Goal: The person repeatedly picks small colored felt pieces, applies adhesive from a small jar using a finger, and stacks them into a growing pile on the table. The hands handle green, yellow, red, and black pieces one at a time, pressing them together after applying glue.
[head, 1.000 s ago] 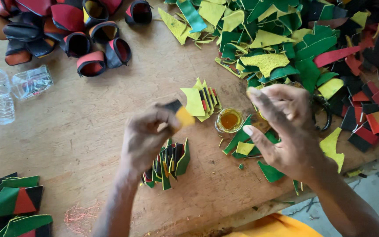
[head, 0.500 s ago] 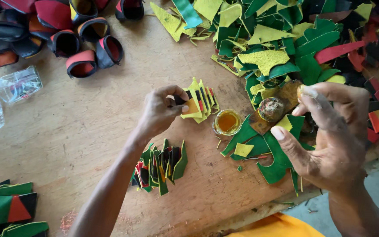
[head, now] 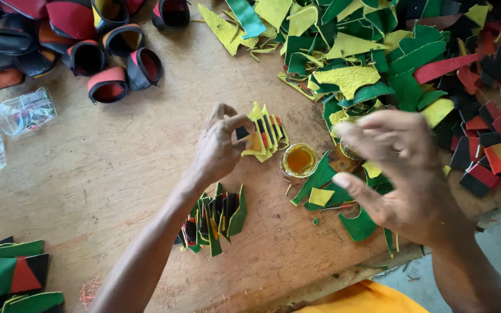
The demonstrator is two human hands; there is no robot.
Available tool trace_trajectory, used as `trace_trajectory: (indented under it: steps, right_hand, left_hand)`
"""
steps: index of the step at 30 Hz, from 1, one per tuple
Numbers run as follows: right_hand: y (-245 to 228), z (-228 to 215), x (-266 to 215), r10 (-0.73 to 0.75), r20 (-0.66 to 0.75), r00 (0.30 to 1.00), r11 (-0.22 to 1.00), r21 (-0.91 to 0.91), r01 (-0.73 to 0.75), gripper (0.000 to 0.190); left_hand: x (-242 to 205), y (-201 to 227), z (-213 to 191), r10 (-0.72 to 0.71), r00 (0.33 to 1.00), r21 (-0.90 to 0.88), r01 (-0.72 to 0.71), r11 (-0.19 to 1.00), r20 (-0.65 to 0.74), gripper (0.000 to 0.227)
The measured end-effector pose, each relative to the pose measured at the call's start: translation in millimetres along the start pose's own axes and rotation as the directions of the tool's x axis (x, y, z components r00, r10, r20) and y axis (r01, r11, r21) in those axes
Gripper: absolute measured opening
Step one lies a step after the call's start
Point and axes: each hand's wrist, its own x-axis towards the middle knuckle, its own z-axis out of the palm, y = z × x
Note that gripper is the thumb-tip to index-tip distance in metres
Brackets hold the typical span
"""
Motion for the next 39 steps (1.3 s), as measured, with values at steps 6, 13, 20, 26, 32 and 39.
trace_trajectory:
  steps: [6,13,20,26,32,39]
  right_hand:
    - [-9,12,16,-0.061,0.346,0.936,0.975,-0.181,0.130,0.059]
    - [-5,43,30,0.042,0.536,0.843,0.952,-0.278,0.129,0.058]
    - [-3,46,28,0.031,0.559,0.828,0.963,-0.239,0.126,0.046]
    - [-16,26,22,-0.088,0.413,0.906,0.959,-0.210,0.189,0.041]
    - [-22,4,19,-0.166,0.312,0.935,0.977,-0.078,0.199,0.036]
    - [-40,-16,-5,-0.062,-0.199,0.978,0.986,0.140,0.091,0.044]
  left_hand:
    - [-32,10,-12,0.198,0.971,0.107,-0.184,0.977,-0.132,0.026]
    - [-90,34,4,0.041,0.994,0.335,-0.074,0.939,0.103,0.026]
    - [-110,40,18,0.029,1.000,0.511,-0.028,0.859,0.006,0.017]
    - [-116,38,19,0.065,0.984,0.307,-0.012,0.952,-0.164,0.011]
    - [-123,40,3,0.027,0.979,0.042,-0.019,0.999,-0.202,0.013]
    - [-136,45,-24,-0.192,0.973,-0.319,0.143,0.937,-0.126,0.017]
